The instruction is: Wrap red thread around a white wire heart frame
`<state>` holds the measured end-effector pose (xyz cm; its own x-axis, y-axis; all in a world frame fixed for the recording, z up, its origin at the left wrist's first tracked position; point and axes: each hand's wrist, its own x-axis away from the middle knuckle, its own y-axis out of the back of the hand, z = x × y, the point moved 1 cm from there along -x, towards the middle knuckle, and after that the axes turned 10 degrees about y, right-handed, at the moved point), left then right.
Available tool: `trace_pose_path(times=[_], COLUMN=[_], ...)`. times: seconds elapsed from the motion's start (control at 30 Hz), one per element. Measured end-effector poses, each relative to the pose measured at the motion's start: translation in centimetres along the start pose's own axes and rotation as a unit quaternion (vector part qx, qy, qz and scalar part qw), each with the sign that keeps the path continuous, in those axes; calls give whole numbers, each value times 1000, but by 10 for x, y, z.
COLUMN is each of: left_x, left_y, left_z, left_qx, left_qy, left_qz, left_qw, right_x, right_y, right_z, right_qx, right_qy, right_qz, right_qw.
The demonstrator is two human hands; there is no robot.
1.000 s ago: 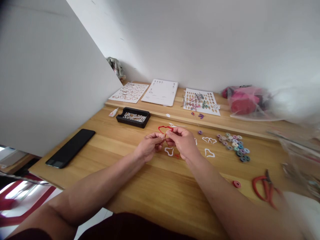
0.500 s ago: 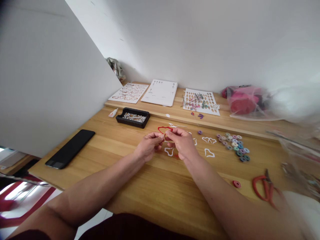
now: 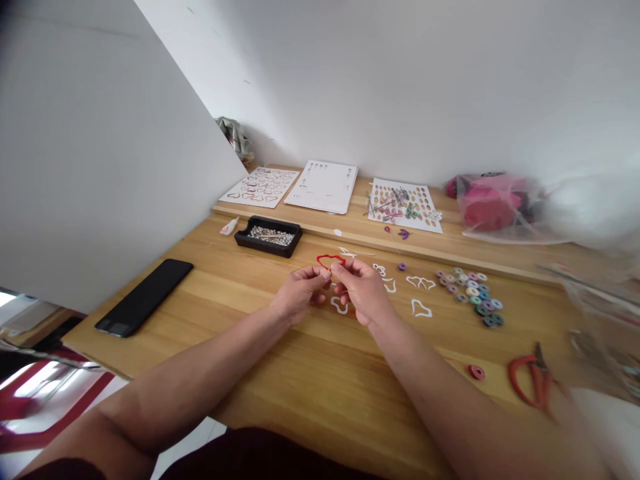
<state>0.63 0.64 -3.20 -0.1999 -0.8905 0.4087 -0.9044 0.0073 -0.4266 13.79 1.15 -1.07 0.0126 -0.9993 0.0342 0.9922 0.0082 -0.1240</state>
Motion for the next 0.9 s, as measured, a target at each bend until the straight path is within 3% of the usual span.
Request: trace_pose_path(times=[0.2,0.37,0.47,0.63,0.73,0.9], left_x=[-2,-3,-3,-1,1,3], left_y=[4,6,5,2,1,0], left_z=[-9,-14,-11,-4,-4,-6], left_qx=[-7,-11,-44,-117,-148,-181], left_qy=[-14,-19,-23,-51,-79,-109], left_qz=[-4,-12,0,52,65,74], left_qw=[1000,1000,999,990,984,975], right_x=[-2,-10,-12,-9,-10,-15], right_y=[8,20,24,24,24,25], right_z=[0,4,13,21,16,7], right_qx=[84,207,210,238,228,68], right_qy=[47,121,156,179,166,31], right_qz=[50,71,54,97,76,59], right_qw=[994,968,964,950,956,995])
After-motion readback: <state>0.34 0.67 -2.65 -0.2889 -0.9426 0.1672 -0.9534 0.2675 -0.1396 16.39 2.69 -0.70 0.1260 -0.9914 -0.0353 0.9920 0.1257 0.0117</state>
